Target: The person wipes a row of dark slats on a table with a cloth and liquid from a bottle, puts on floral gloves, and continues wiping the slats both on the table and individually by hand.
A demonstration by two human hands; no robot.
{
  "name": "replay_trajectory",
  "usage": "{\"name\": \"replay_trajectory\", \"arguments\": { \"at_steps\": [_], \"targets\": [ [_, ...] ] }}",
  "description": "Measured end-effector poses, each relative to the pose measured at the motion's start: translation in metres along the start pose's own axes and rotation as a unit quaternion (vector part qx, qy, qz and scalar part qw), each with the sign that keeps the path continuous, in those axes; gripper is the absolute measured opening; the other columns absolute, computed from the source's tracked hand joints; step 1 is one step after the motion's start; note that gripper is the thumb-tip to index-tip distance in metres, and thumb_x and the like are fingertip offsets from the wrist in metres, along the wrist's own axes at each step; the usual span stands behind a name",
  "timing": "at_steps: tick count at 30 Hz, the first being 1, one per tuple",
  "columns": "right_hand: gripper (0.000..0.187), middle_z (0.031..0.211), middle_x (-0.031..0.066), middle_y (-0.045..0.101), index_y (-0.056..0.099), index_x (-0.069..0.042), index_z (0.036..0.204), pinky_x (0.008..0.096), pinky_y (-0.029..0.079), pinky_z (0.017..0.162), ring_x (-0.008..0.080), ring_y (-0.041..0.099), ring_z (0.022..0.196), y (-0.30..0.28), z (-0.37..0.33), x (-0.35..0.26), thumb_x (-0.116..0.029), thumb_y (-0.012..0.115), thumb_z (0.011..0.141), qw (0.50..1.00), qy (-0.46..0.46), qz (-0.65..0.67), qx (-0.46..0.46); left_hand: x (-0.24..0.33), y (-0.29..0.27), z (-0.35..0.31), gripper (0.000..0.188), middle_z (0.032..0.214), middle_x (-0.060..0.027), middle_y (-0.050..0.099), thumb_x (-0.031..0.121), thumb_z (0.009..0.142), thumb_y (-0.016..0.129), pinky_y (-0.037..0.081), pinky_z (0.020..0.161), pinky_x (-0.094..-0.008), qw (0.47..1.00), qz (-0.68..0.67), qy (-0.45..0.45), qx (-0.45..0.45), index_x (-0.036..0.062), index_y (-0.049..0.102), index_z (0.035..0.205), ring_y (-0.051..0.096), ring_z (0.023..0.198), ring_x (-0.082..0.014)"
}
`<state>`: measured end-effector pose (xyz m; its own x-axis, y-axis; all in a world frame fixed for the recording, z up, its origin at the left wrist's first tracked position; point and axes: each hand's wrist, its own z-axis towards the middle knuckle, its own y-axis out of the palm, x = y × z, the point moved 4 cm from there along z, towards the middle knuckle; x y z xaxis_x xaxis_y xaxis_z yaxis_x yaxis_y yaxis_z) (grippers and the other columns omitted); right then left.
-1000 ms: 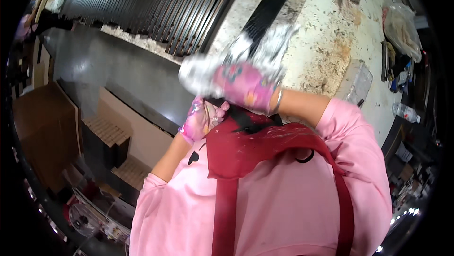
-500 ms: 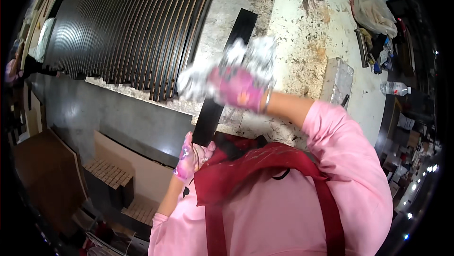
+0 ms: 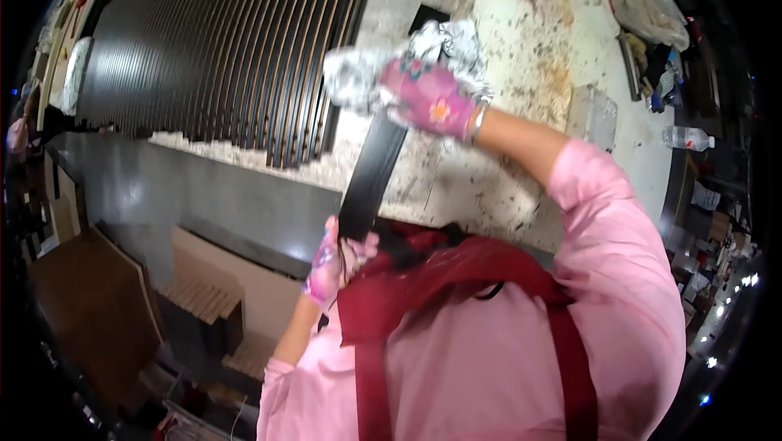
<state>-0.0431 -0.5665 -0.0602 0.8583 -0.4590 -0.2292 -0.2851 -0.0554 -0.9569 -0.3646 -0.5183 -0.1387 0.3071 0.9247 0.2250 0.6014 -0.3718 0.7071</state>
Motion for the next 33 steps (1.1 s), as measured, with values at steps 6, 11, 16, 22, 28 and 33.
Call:
{"name": "replay_trajectory", "arguments": {
  "at_steps": [6, 11, 16, 22, 28, 33],
  "targets": [
    [0.047, 0.114, 0.0169, 0.066, 0.050, -0.006, 0.134, 0.0358, 0.054, 0.084, 0.0242, 0.066, 0.101, -0.040, 0.019, 0.098, -0.035, 0.053, 0.097, 0.945, 0.216, 0.218, 0.108, 0.030, 0.039, 0.001, 0.041, 0.094, -0.0122, 0.066, 0.041, 0.097, 0.055, 0.049, 0.061, -0.0245, 0.981, 0.179, 0.058, 0.044, 0.0019, 0.057, 0.109, 0.067, 0.077, -0.0186],
    [0.054, 0.122, 0.0165, 0.063, 0.050, -0.002, 0.133, 0.0370, 0.047, 0.098, 0.0258, 0.061, 0.110, -0.011, -0.014, 0.119, -0.032, 0.065, 0.091, 0.919, 0.195, 0.284, 0.190, 0.069, 0.062, -0.010, 0.024, 0.079, -0.0041, 0.065, 0.023, 0.094, 0.064, 0.045, 0.058, -0.0228, 0.854, 0.420, 0.205, 0.226, -0.0004, 0.063, 0.101, 0.056, 0.060, -0.0099],
    [0.026, 0.093, 0.0081, 0.070, 0.061, -0.001, 0.113, 0.0216, 0.055, 0.061, 0.0112, 0.067, 0.076, -0.034, -0.065, 0.124, -0.014, 0.066, 0.090, 0.654, 0.195, 0.671, 0.291, 0.081, 0.131, -0.005, 0.069, 0.100, -0.0165, 0.058, 0.035, 0.079, 0.076, 0.048, 0.078, -0.0407, 0.511, 0.736, 0.410, 0.170, -0.0008, 0.050, 0.132, 0.059, 0.090, -0.0297],
    [0.025, 0.101, 0.0030, 0.068, 0.063, -0.003, 0.113, 0.0250, 0.052, 0.076, 0.0109, 0.064, 0.087, -0.056, -0.144, 0.141, -0.015, 0.066, 0.091, 0.572, 0.190, 0.704, 0.375, 0.066, 0.133, 0.033, 0.078, 0.110, -0.0193, 0.055, 0.028, 0.080, 0.075, 0.045, 0.089, -0.0411, 0.501, 0.793, 0.318, 0.136, 0.0023, 0.038, 0.144, 0.055, 0.100, -0.0314],
    [0.023, 0.095, 0.0010, 0.067, 0.063, -0.002, 0.109, 0.0225, 0.049, 0.072, 0.0084, 0.061, 0.081, -0.084, -0.210, 0.159, -0.016, 0.067, 0.090, 0.540, 0.170, 0.673, 0.475, 0.006, 0.186, 0.067, 0.082, 0.149, -0.0240, 0.033, 0.022, 0.084, 0.071, 0.031, 0.112, -0.0348, 0.658, 0.714, 0.240, 0.002, 0.0041, 0.026, 0.150, 0.035, 0.139, -0.0299],
    [0.023, 0.096, 0.0003, 0.065, 0.062, -0.001, 0.109, 0.0207, 0.046, 0.074, 0.0061, 0.058, 0.084, -0.101, -0.256, 0.151, -0.016, 0.066, 0.092, 0.570, 0.166, 0.603, 0.533, -0.028, 0.222, 0.101, 0.085, 0.142, -0.0225, 0.042, 0.032, 0.084, 0.071, 0.037, 0.106, -0.0393, 0.636, 0.740, 0.215, -0.040, 0.0074, 0.025, 0.151, 0.046, 0.128, -0.0345]
  ]
}}
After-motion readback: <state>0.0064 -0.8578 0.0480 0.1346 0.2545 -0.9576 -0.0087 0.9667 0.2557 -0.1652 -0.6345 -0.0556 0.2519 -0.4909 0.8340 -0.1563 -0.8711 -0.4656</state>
